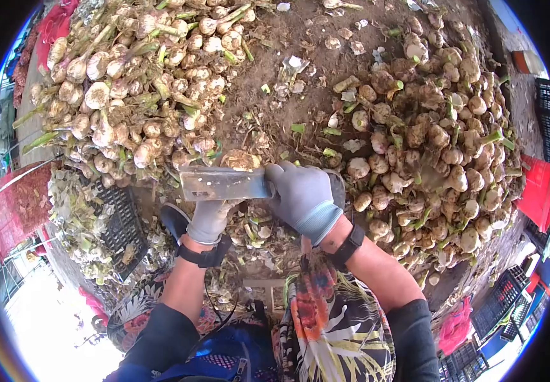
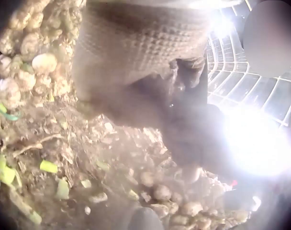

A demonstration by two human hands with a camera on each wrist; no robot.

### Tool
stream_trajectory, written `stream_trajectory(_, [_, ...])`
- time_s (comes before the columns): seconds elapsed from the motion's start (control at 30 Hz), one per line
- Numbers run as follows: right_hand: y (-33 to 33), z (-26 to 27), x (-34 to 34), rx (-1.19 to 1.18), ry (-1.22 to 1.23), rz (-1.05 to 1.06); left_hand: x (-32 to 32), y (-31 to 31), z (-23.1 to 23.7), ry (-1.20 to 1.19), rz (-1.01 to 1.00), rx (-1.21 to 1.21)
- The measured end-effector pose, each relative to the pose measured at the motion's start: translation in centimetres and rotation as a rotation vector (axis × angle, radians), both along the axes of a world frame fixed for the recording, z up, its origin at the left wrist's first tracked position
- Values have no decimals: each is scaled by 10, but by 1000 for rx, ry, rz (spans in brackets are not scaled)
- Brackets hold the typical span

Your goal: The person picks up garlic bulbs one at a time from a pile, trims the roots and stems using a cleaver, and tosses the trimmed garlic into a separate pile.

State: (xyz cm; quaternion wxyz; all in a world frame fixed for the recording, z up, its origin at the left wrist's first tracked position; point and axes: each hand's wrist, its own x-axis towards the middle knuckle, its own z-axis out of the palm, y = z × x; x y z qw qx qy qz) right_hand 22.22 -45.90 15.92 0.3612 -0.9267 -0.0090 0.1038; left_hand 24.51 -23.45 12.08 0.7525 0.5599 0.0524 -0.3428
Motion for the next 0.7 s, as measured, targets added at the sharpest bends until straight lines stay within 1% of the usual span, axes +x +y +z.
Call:
stream_trajectory(0.07, [0, 3, 1, -10, 15, 18, 0, -10, 14, 63, 108, -4])
stream_trajectory(0.13, [-3, -14, -3, -20, 85, -28, 3, -15, 22, 107, 110, -20])
stream_trajectory(0.17, [-14, -23, -1, 12, 257, -158, 9, -25, 38, 98, 103, -176])
stream_trajectory(0.2, [-28, -51, -6, -167, 297, -237, 13, -31, 45, -95, -6, -78])
stream_trajectory(0.23, [-34, -50, -8, -73, 385, -304, 17, -36, 51, -291, -90, 23])
stream_trajectory(0.27, [-34, -47, -11, 24, 481, -360, 18, -40, 54, -191, -83, 45])
stream_trajectory(0.3, [-32, -47, -17, 426, 459, -503, 19, -44, 57, -90, -71, 67])
stream_trajectory(0.33, [-26, -42, -14, 835, 415, -625, 22, -47, 54, -159, -53, 68])
stream_trajectory(0.37, [-16, -36, -12, 1155, 410, -737, 22, -48, 48, -161, -47, 70])
stream_trajectory(0.4, [-14, -32, -10, 1158, 419, -737, 22, -48, 41, -304, -148, 251])
stream_trajectory(0.43, [-12, -30, -8, 1139, 430, -613, 20, -46, 36, -447, -253, 431])
stream_trajectory(0.47, [-13, -30, -3, 1115, 431, -487, 20, -43, 33, -449, -254, 433])
stream_trajectory(0.5, [-12, -51, -5, 944, 307, -352, 23, -38, 31, -598, -336, 493])
stream_trajectory(0.53, [-11, -45, -1, 946, 305, -343, 24, -35, 32, -743, -417, 556])
stream_trajectory(0.6, [-9, -25, 6, 387, 316, -199, 27, -35, 40, -766, -443, 598])
stream_trajectory(0.63, [-7, -20, 4, 409, 238, -188, 31, -31, 41, -993, -623, 668])
stream_trajectory(0.67, [-8, -23, 4, 411, 239, -187, 34, -29, 43, -1219, -807, 730])
stream_trajectory(0.7, [-9, -31, 2, 308, 280, -154, 34, -27, 47, -1310, -900, 789])
